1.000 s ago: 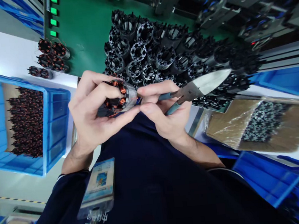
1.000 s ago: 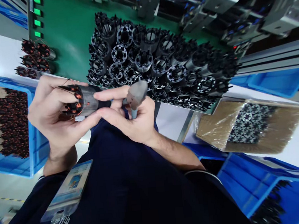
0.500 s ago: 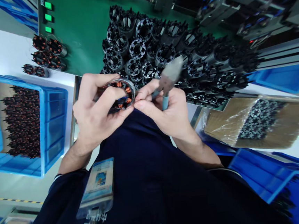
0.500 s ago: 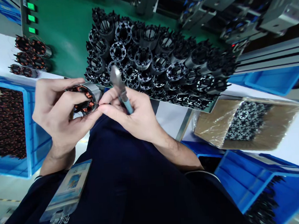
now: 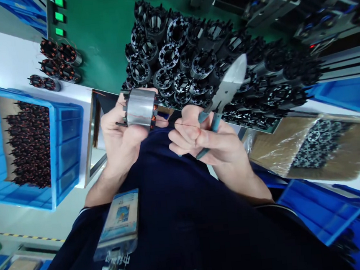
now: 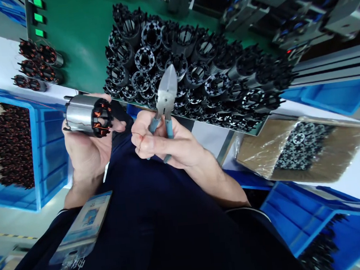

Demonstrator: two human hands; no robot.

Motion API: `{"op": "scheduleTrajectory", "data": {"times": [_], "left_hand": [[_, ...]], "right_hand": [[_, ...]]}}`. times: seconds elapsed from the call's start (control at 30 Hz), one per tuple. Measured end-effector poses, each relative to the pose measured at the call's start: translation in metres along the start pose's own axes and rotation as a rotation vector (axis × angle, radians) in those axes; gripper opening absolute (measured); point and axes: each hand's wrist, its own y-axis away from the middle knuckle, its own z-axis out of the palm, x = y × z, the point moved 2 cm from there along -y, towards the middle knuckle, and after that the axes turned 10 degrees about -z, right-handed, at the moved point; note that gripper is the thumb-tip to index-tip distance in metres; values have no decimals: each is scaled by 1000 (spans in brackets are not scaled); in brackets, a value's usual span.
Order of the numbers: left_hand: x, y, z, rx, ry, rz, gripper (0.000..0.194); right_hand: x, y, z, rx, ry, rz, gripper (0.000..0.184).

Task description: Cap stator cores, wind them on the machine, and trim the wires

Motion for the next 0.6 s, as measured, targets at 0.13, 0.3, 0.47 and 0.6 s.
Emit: {"op": "scheduleTrajectory", "data": {"times": [0.13, 0.3, 0.47, 0.6], "left_hand": [[-5, 5, 7, -45, 139, 74, 47], [0, 4, 8, 64, 93, 98, 37], [0, 4, 8, 182, -25, 92, 57], [4, 6, 11, 194, -30, 114, 48]], "right_hand": [[3, 2, -7, 91, 151, -61, 37], [18, 15, -16, 183, 592, -155, 31], [30, 21, -7, -5, 941, -184, 17], [28, 15, 5, -24, 987, -246, 13]]}}
